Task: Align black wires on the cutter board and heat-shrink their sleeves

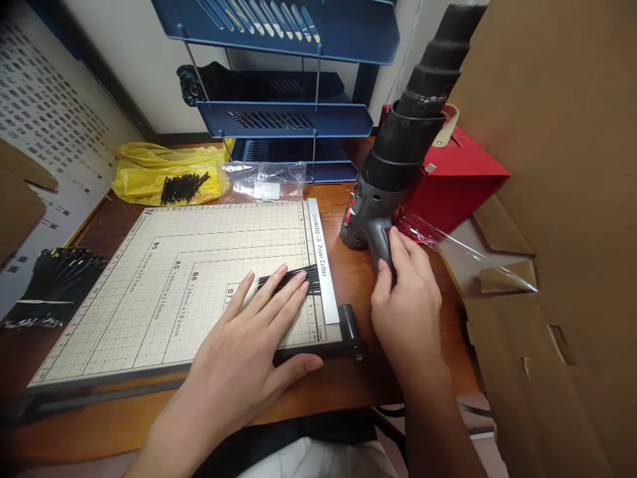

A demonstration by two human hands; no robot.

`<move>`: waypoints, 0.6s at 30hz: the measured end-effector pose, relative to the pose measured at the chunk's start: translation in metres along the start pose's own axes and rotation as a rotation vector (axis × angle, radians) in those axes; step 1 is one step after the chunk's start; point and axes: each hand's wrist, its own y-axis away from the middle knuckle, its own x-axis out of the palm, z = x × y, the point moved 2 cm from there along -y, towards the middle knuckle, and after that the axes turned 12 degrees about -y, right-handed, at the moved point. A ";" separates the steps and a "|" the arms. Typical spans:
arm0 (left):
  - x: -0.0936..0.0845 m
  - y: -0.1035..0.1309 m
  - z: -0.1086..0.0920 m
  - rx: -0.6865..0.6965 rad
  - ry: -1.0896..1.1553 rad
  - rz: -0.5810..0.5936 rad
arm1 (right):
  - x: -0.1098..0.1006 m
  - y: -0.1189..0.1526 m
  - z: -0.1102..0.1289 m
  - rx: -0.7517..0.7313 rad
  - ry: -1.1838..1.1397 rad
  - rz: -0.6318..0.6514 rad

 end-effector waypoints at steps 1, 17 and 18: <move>0.000 0.000 0.000 0.001 -0.002 -0.002 | 0.001 0.000 0.000 -0.002 0.001 -0.003; -0.003 0.005 0.009 -0.191 0.162 -0.067 | 0.002 -0.045 0.047 0.735 -1.663 0.413; -0.003 0.005 0.009 -0.199 0.162 -0.066 | 0.008 -0.051 0.046 0.738 -1.809 0.481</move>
